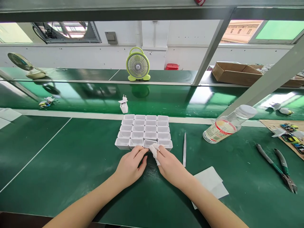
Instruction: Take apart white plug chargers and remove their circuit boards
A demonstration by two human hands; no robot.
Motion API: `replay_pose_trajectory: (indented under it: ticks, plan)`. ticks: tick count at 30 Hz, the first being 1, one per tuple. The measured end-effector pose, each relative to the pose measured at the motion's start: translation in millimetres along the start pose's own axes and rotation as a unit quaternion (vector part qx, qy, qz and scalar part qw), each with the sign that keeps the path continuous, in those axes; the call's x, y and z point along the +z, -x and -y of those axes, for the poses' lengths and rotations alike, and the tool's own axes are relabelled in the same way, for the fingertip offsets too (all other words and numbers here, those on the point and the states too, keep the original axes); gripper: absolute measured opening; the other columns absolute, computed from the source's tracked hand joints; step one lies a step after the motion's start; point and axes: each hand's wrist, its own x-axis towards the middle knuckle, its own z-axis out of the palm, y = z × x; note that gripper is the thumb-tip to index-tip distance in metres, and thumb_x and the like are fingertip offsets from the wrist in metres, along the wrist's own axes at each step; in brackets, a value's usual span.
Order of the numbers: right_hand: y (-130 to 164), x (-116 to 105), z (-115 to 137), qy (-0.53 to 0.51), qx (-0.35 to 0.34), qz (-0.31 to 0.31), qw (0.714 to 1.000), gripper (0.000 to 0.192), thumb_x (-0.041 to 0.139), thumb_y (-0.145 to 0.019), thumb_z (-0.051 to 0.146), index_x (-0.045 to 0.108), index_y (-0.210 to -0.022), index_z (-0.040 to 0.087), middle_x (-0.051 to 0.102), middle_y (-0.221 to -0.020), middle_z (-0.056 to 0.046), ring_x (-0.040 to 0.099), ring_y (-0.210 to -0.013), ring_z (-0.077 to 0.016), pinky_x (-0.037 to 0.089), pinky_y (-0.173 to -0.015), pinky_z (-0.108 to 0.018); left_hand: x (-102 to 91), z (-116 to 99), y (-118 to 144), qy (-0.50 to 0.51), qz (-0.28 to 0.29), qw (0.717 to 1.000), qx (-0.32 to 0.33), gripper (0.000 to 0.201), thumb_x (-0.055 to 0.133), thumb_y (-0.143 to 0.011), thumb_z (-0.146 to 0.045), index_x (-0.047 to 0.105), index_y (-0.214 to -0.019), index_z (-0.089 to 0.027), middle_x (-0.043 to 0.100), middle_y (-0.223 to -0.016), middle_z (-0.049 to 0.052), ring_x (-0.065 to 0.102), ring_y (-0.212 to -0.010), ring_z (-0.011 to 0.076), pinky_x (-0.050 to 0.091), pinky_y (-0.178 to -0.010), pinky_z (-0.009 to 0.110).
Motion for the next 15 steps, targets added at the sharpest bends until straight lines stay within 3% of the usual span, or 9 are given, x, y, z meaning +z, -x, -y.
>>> replay_pose_trajectory:
  ticks: [3,6,9,12,15]
  plan:
    - [1,-1,-1,0.000,0.001,-0.003,1.000,0.057,0.043,-0.087,0.000,0.041,-0.142,0.015,0.059,-0.121,-0.017,0.056,-0.120,-0.0275,0.055,-0.097,-0.042,0.4,0,1,-0.006,0.014,1.000,-0.012,0.031,0.044,-0.094,-0.015,0.050,-0.124,-0.018,0.061,-0.110,0.007,0.064,-0.076,0.0150,0.056,-0.063,0.028]
    - [-1,-10,-3,0.007,0.012,-0.052,0.999,0.048,0.046,-0.086,0.001,0.052,-0.130,0.018,0.062,-0.115,-0.013,0.059,-0.114,-0.0251,0.053,-0.096,-0.040,-1.7,-1,1,-0.006,0.018,1.000,-0.013,0.029,0.045,-0.094,-0.017,0.051,-0.123,-0.017,0.057,-0.121,0.010,0.064,-0.075,0.0140,0.057,-0.062,0.028]
    - [-3,-22,-8,0.052,0.063,-0.095,0.992,0.033,0.048,-0.082,0.001,0.061,-0.106,0.019,0.065,-0.095,-0.008,0.062,-0.090,-0.0224,0.053,-0.080,-0.036,-3.5,-2,0,-0.005,0.043,0.999,-0.006,0.027,0.045,-0.095,-0.021,0.052,-0.121,-0.017,0.051,-0.136,0.012,0.063,-0.068,0.0125,0.056,-0.057,0.030]
    - [-3,-27,-13,0.079,0.105,-0.077,0.988,0.022,0.045,-0.076,0.003,0.058,-0.082,0.019,0.058,-0.073,-0.003,0.053,-0.063,-0.0170,0.045,-0.058,-0.029,-3.4,-3,0,0.000,0.077,0.997,0.003,0.027,0.044,-0.095,-0.023,0.052,-0.121,-0.018,0.047,-0.144,0.012,0.061,-0.061,0.0105,0.056,-0.053,0.030]
    - [-1,-25,-14,0.074,0.112,-0.060,0.989,0.017,0.042,-0.075,0.005,0.050,-0.072,0.020,0.051,-0.068,-0.002,0.045,-0.056,-0.0147,0.040,-0.052,-0.027,-2.3,-3,1,0.016,0.085,0.996,0.008,0.027,0.043,-0.096,-0.022,0.051,-0.121,-0.018,0.048,-0.143,0.012,0.065,-0.069,0.0127,0.058,-0.058,0.030]
